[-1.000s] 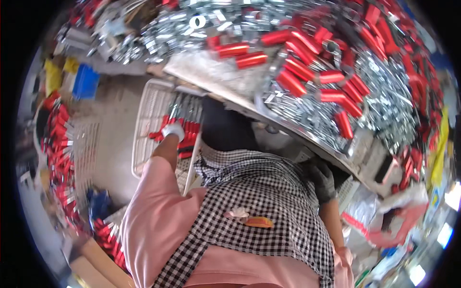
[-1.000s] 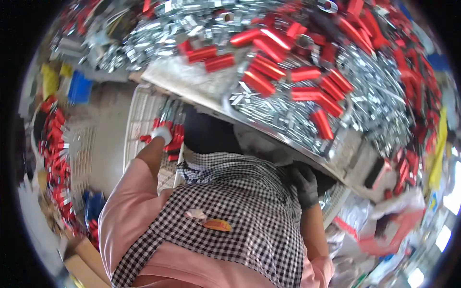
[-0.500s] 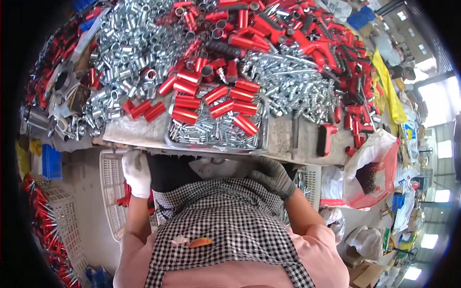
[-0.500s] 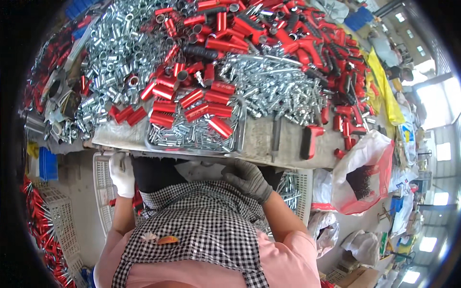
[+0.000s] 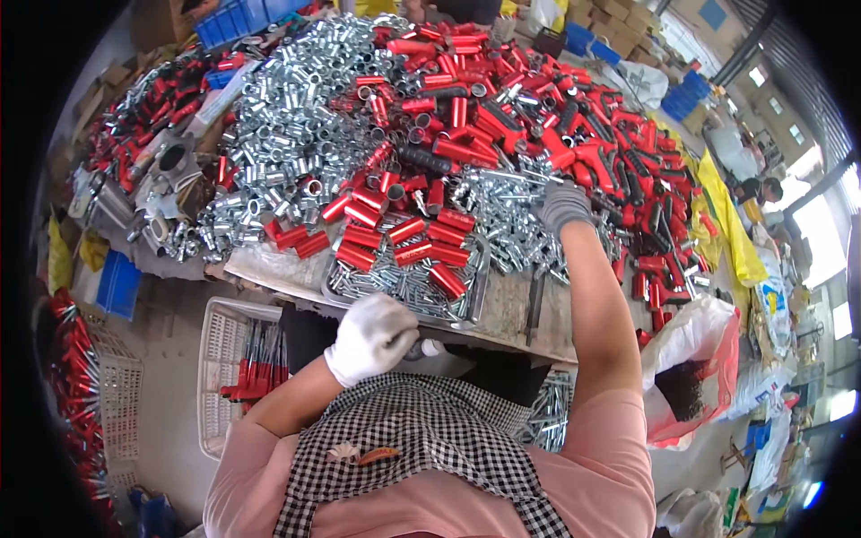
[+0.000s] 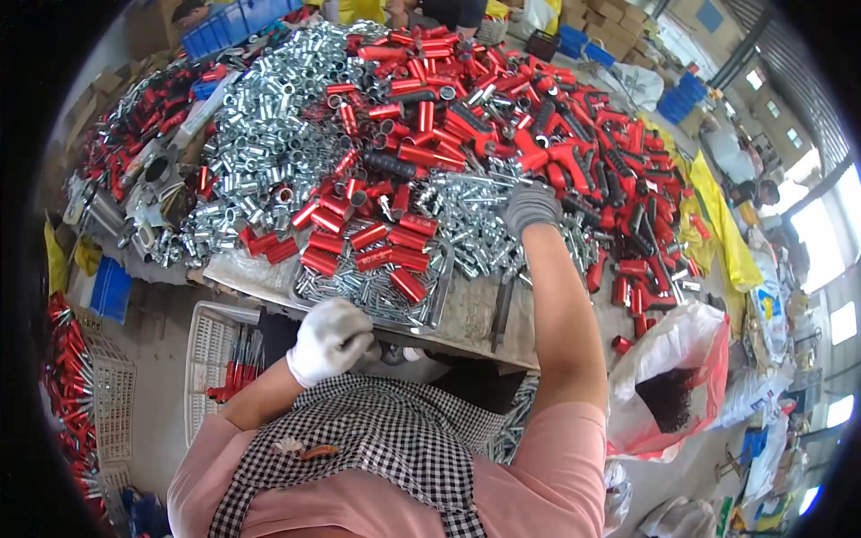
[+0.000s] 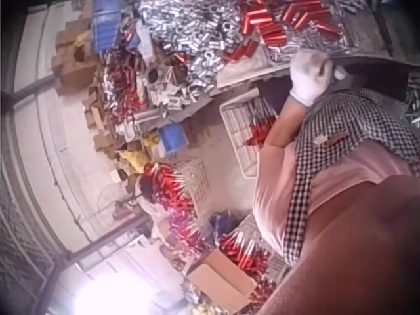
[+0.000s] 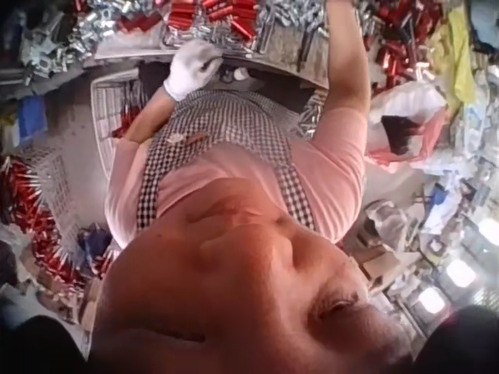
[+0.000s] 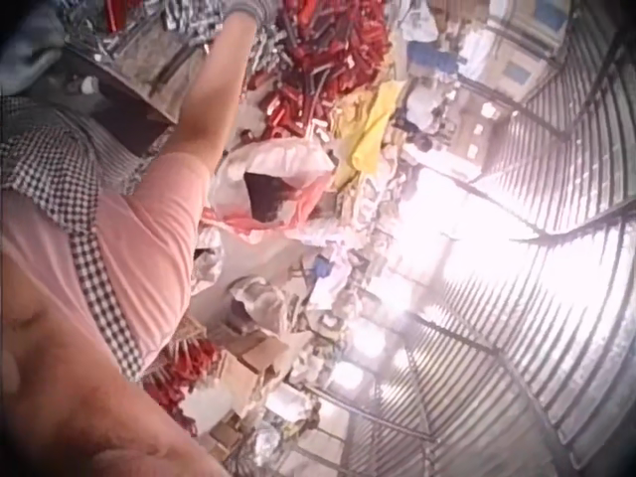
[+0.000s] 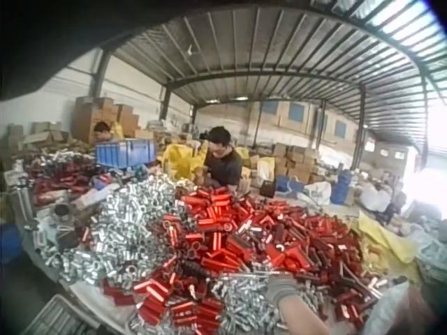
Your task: Assembling hand tools by manually attaching red handles to silver metal components at a factory workstation.
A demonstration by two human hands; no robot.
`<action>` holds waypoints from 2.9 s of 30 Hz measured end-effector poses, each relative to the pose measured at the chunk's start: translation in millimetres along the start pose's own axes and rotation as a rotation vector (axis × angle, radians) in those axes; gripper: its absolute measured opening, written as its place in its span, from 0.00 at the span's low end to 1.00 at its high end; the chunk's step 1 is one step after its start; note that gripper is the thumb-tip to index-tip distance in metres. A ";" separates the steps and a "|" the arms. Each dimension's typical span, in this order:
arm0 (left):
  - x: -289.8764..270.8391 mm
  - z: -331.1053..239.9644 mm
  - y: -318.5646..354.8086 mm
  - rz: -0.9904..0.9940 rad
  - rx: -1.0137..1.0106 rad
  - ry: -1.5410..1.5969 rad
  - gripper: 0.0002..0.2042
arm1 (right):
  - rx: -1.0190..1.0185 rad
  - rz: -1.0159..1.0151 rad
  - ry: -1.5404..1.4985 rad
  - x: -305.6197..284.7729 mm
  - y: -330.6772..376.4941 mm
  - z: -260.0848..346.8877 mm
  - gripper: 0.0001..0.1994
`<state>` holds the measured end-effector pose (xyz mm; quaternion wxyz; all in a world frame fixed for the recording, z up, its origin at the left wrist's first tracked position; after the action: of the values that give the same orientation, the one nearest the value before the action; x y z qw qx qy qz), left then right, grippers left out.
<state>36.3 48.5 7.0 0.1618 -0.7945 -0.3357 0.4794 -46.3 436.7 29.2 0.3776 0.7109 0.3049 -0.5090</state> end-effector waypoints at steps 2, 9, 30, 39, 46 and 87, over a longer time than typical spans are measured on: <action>4.8 -2.6 -2.1 0.017 0.026 0.006 0.08 | -0.093 -0.192 0.121 3.0 -10.3 -6.3 0.26; -7.5 -9.7 -16.0 -0.056 -0.086 -0.027 0.11 | -0.439 -0.601 -0.226 -30.4 85.4 16.8 0.17; 66.5 -29.5 -87.7 0.636 -0.433 0.797 0.11 | -0.776 0.275 -2.242 92.3 203.9 63.3 0.32; 34.8 -29.4 -84.1 0.207 -0.283 0.229 0.13 | -0.676 -0.003 -2.222 75.2 212.7 44.9 0.25; 26.5 -37.2 -94.3 0.048 -0.083 0.224 0.15 | -0.790 -0.120 -1.605 78.9 232.9 80.3 0.19; -15.7 25.2 -119.0 0.259 -0.199 0.051 0.26 | -0.715 -0.335 -1.976 103.3 183.7 87.8 0.18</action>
<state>-35.6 122.0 73.8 0.0277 -0.8551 -0.2721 0.4404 91.2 270.2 -45.0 0.5696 -0.2211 0.0889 -0.7867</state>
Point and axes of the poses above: each hand's wrist, its own y-axis away from the middle knuckle, its own x-axis out of the palm, z = x × y, the point moved 4 cm from there along -y, towards the middle knuckle, and after that the axes turned 9 degrees about z, right-handed, at the moved point
